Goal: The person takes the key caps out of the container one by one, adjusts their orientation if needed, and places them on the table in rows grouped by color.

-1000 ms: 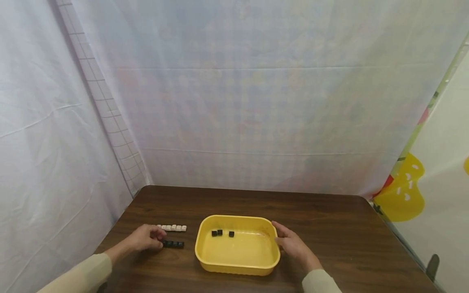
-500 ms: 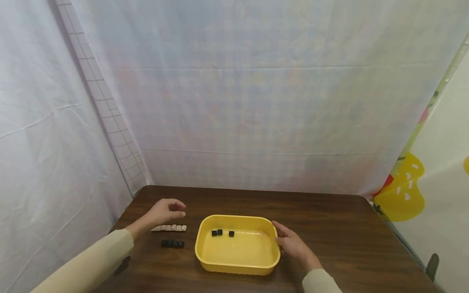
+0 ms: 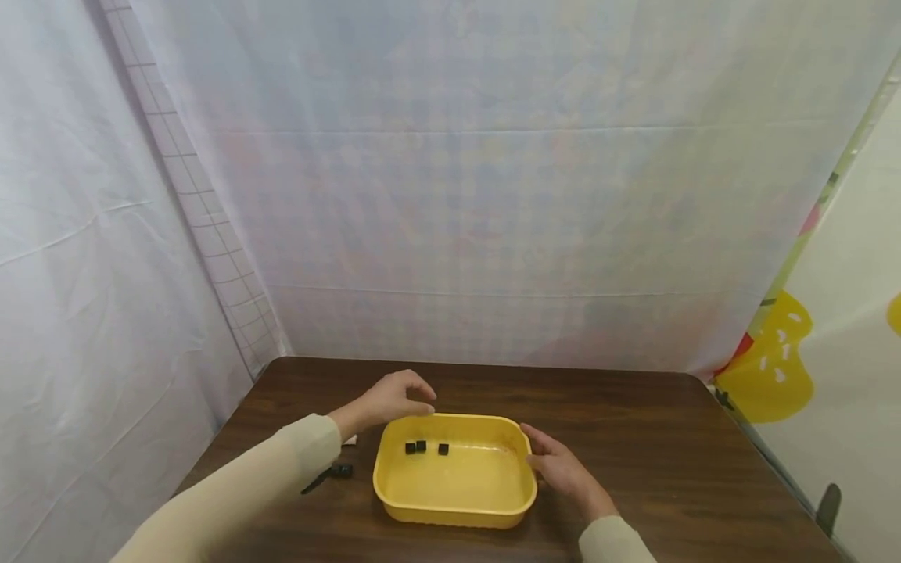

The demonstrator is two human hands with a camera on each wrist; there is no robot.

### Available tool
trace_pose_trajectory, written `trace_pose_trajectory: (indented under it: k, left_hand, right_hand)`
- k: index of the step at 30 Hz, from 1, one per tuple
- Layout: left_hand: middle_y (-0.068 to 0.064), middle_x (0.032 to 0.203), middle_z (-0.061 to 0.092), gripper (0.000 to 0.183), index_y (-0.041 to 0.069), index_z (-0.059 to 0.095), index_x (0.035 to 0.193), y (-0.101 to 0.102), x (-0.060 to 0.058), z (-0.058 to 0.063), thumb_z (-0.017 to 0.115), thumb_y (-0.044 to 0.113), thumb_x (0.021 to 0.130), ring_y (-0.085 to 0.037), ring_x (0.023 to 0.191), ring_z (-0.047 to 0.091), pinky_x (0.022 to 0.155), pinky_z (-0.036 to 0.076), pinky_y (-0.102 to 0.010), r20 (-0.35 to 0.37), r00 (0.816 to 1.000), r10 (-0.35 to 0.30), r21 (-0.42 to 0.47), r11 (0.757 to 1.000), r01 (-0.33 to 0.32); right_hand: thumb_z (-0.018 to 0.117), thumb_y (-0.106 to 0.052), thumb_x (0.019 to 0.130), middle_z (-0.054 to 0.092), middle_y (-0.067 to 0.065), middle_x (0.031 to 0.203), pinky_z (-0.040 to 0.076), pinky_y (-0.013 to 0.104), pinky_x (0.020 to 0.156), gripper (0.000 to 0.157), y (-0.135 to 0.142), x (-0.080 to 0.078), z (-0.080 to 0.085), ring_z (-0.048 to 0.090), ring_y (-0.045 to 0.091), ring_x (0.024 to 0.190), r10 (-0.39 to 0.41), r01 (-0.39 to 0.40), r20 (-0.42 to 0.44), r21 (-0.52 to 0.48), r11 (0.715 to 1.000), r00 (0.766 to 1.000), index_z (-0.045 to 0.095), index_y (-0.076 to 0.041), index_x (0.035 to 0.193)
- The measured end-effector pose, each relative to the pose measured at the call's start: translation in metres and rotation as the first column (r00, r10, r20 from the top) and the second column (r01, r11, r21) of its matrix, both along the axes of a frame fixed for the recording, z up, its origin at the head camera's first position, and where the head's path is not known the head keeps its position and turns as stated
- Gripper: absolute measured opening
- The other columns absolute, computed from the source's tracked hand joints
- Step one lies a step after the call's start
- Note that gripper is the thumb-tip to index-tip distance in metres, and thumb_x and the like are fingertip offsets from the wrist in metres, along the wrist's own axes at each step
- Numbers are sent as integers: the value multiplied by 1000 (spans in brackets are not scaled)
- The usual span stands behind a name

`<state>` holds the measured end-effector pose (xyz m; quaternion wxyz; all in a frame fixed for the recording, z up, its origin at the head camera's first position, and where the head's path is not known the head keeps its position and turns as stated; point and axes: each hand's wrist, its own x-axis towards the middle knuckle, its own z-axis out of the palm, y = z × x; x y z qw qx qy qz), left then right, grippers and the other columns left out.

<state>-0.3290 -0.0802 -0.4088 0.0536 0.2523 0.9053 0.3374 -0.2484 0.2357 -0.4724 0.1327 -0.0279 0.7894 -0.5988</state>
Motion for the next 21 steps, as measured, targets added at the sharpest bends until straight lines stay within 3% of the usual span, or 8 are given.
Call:
trace_pose_trajectory:
  k: [9,21]
  left_hand:
    - [4,125,61,23,19,76,111,29,1,-20,74,29,91,-24,126,48,108,28,-60,-23,998,-51,-155,987,47]
    - [4,122,59,16,28,78,102,42,10,-39,76,36,88,-24,119,48,103,33,-53,-78,995,-60,-309,950,33]
  right_hand:
    - [49,-6,100,25,40,150,53,43,83,61,4,-2,-2,56,34,114,31,-31,21,2,1000,999,25,0,155]
    - [48,-5,100,29,41,147,54,42,81,61,4,-1,-1,58,32,108,61,-61,-12,-24,998,998,21,4,155]
